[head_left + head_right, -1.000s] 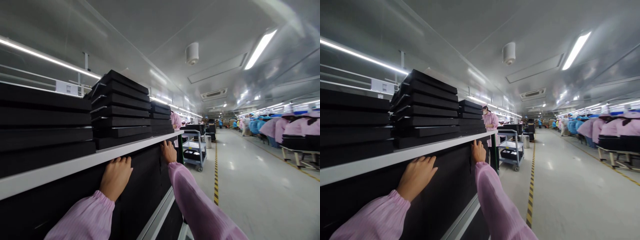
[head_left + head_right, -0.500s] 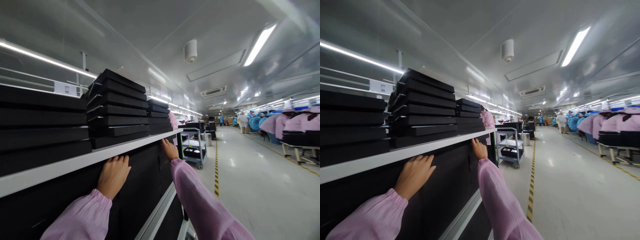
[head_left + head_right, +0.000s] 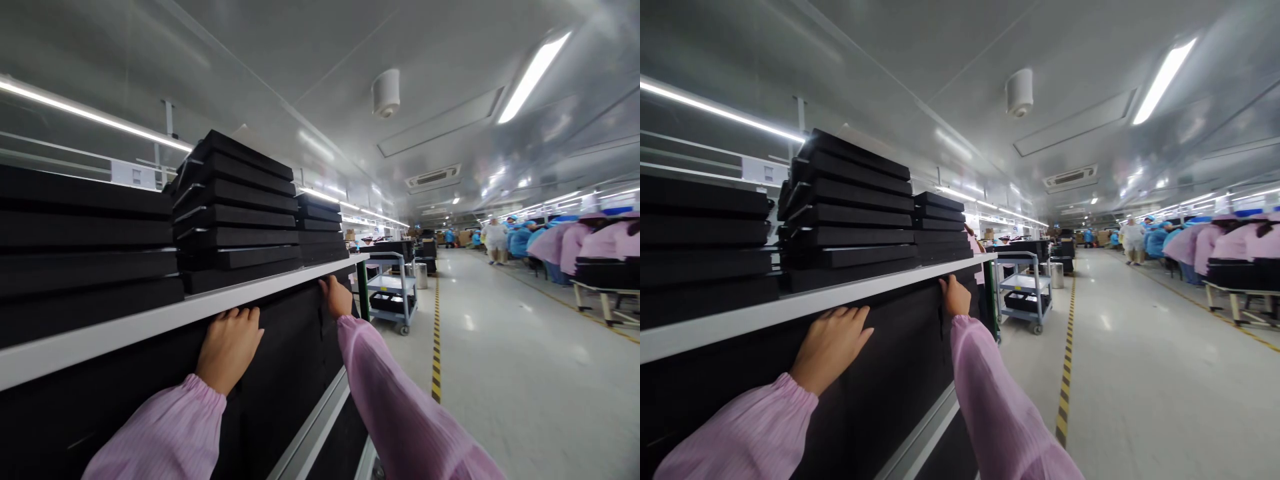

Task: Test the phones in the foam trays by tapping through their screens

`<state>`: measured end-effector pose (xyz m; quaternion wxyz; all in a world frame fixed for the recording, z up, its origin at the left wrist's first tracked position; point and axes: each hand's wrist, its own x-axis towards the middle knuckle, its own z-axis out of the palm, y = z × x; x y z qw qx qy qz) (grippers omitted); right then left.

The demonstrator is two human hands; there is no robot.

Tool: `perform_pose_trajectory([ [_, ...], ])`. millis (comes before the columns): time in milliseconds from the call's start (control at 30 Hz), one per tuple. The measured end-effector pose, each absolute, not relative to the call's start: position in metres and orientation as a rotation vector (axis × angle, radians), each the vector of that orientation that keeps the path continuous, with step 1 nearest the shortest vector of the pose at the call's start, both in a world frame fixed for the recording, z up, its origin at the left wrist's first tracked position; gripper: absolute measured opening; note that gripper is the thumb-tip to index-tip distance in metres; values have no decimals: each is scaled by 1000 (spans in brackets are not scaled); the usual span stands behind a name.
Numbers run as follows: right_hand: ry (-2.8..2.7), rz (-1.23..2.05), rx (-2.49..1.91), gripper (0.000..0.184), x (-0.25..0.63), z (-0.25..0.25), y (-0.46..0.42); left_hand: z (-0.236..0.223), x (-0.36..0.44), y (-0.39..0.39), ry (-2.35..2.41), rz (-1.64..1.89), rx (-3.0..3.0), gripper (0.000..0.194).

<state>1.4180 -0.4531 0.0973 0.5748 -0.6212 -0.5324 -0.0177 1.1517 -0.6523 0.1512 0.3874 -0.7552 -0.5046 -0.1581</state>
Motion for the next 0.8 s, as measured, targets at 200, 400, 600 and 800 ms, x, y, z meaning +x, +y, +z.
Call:
perform_pose_trajectory([
  [200,-829,498,-1226,36,1410,111,-438,151,1152,-652,-1284,-420,-1911,16],
  [400,-642,830,-1003,33,1412,117,-429,148,1151,-651,-1275,-434,-1916,16],
  [600,-631,943,-921,29,1418,116,-431,147,1151,-650,-1291,-423,-1918,17],
  [800,-725,893,-943,25,1417,112,-430,148,1152,-651,-1290,-417,-1920,17],
])
